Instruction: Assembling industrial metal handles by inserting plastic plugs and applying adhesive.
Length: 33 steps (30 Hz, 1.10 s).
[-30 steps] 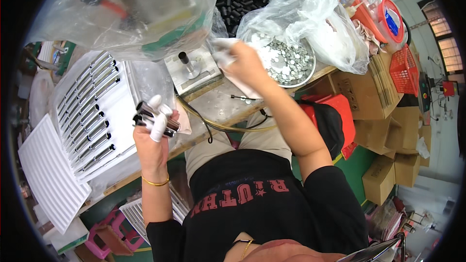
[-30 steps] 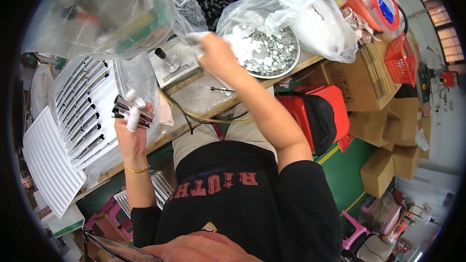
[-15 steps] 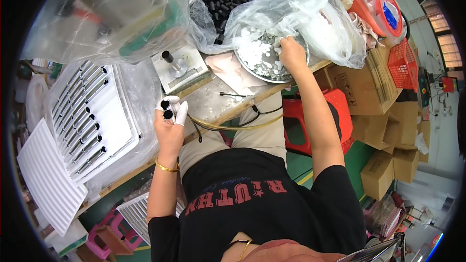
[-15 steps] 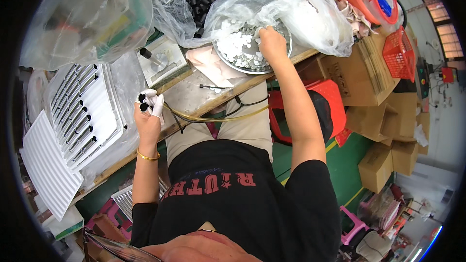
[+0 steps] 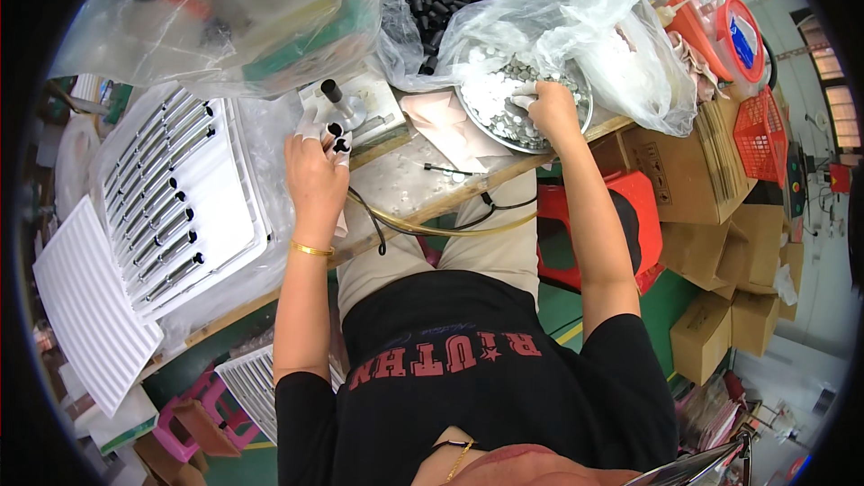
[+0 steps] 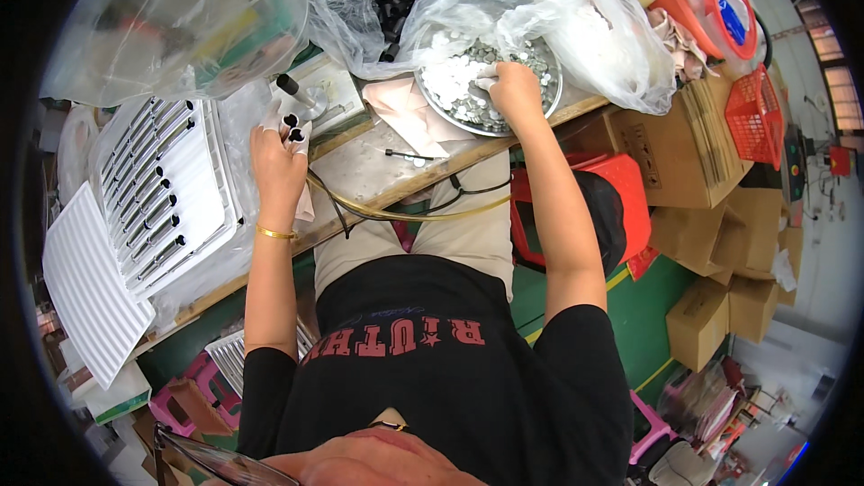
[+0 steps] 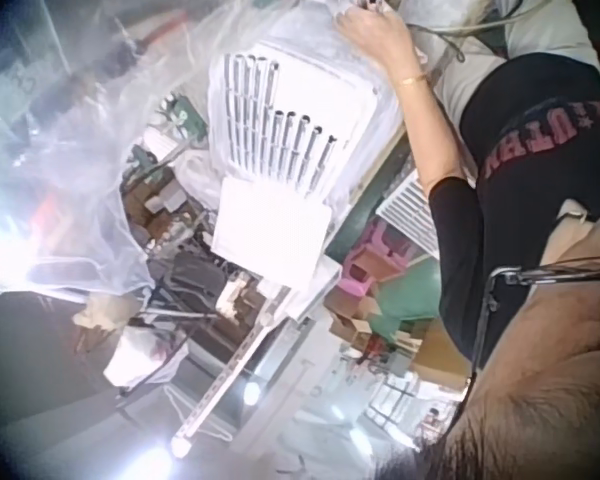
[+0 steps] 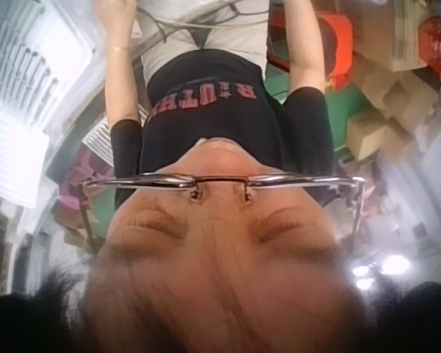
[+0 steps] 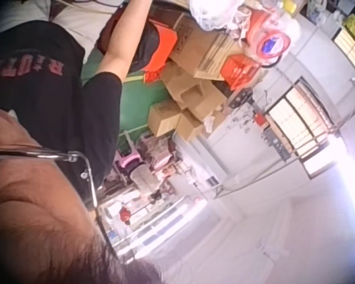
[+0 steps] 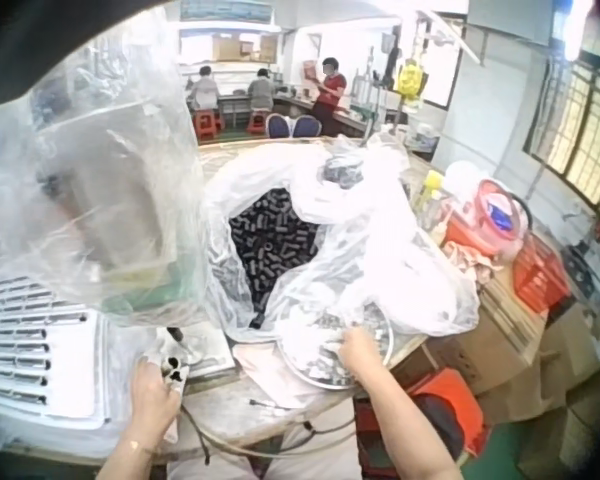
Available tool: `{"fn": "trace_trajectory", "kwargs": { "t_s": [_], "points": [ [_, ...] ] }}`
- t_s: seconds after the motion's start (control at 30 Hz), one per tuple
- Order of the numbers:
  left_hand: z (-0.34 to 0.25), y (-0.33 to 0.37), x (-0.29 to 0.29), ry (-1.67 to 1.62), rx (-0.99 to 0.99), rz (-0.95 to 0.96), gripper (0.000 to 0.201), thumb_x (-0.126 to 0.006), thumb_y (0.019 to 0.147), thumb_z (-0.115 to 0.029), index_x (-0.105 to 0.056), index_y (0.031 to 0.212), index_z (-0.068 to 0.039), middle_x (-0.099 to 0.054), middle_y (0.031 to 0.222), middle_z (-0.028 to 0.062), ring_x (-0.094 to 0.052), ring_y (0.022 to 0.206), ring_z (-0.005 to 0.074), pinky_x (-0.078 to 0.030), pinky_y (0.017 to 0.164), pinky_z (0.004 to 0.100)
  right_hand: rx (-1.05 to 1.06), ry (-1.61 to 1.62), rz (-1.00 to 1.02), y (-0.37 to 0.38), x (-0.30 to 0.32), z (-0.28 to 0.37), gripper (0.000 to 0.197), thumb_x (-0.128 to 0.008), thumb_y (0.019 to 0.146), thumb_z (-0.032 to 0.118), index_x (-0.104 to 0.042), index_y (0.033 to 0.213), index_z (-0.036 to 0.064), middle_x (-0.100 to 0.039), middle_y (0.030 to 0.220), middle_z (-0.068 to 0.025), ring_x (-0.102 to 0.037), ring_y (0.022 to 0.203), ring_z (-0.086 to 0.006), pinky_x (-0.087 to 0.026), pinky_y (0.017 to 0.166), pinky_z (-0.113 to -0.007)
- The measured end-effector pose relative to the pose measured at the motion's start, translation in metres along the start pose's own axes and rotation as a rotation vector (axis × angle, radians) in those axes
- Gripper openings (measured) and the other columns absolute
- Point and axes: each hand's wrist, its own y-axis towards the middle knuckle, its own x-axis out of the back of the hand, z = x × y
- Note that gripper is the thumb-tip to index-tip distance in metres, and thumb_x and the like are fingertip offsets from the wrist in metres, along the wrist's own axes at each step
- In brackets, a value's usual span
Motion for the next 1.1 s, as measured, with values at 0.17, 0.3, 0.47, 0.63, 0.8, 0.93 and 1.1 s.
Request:
{"fn": "trace_trajectory", "kwargs": {
  "t_s": [0.17, 0.3, 0.47, 0.63, 0.8, 0.93, 1.1],
  "points": [
    [0.007, 0.006, -0.002, 0.026, 0.014, 0.115, 0.027, -0.064, 0.066, 0.005, -0.058, 0.092, 0.005, -0.06, 0.097, 0.0195, -0.05, 0.096, 0.0382, -0.041, 0.084, 0.0434, 0.07, -0.006, -0.066, 0.001, -0.006, -0.004, 0.016, -0.068, 0.077, 0.013, -0.071, 0.09, 0.0036, -0.063, 0.061, -0.0114, -0.054, 0.041, -0.0171, -0.044, 0.046, -0.03],
    [0.009, 0.014, -0.006, 0.101, 0.008, 0.164, 0.017, -0.062, 0.066, 0.001, -0.06, 0.082, 0.005, -0.061, 0.095, 0.0203, -0.049, 0.105, 0.0397, -0.04, 0.085, 0.0456, 0.075, -0.001, -0.06, 0.002, -0.002, 0.001, 0.014, -0.068, 0.077, 0.012, -0.07, 0.088, 0.0041, -0.063, 0.061, -0.0111, -0.054, 0.041, -0.0168, -0.043, 0.046, -0.031],
    [0.019, 0.013, -0.002, 0.017, 0.117, 0.161, 0.015, -0.061, 0.066, -0.002, -0.063, 0.079, 0.003, -0.062, 0.092, 0.019, -0.049, 0.107, 0.0386, -0.04, 0.086, 0.0462, 0.119, -0.059, -0.03, -0.003, -0.008, 0.016, 0.018, -0.068, 0.074, 0.019, -0.069, 0.087, 0.0076, -0.066, 0.079, -0.0167, -0.063, 0.078, -0.0327, -0.048, 0.073, -0.04],
    [0.004, 0.005, -0.011, 0.077, -0.085, 0.124, 0.014, -0.064, 0.066, -0.005, -0.064, 0.079, -0.001, -0.061, 0.087, 0.0176, -0.051, 0.104, 0.0352, -0.038, 0.087, 0.0447, 0.072, 0.197, 0.031, -0.047, 0.015, 0.11, 0.014, -0.071, 0.077, 0.01, -0.069, 0.09, 0.0038, -0.066, 0.073, -0.0069, -0.061, 0.071, -0.0111, -0.047, 0.063, -0.025],
    [0.004, -0.001, 0.005, -0.015, -0.014, 0.084, 0.019, -0.06, 0.06, 0.002, -0.056, 0.078, 0.003, -0.058, 0.09, 0.0221, -0.051, 0.1, 0.0391, -0.041, 0.081, 0.0467, 0.855, 0.588, -0.164, -0.057, -0.021, 0.194, 0.023, -0.067, 0.071, -0.001, -0.07, 0.092, 0.0085, -0.065, 0.087, -0.01, -0.063, 0.076, -0.0245, -0.05, 0.068, -0.03],
    [-0.01, -0.011, 0.033, -0.072, 0.172, 0.138, 0.021, -0.062, 0.068, 0.003, -0.055, 0.087, 0.002, -0.059, 0.086, 0.0167, -0.058, 0.086, 0.0278, -0.045, 0.07, 0.0346, 0.871, 0.358, -0.155, -0.052, -0.031, 0.201, 0.024, -0.064, 0.07, -0.001, -0.07, 0.091, 0.0094, -0.065, 0.09, -0.0109, -0.062, 0.08, -0.0288, -0.051, 0.07, -0.033],
    [-0.008, -0.023, 0.035, -0.772, 0.508, 0.067, 0.009, -0.063, 0.086, -0.006, -0.056, 0.09, -0.002, -0.058, 0.077, -0.0004, -0.051, 0.068, 0.0055, -0.042, 0.061, 0.0209, 0.798, 0.415, -0.055, -0.054, -0.026, 0.203, 0.02, -0.067, 0.074, 0.004, -0.071, 0.092, 0.0091, -0.066, 0.089, -0.0098, -0.062, 0.08, -0.0254, -0.05, 0.07, -0.031]
  ]
}}
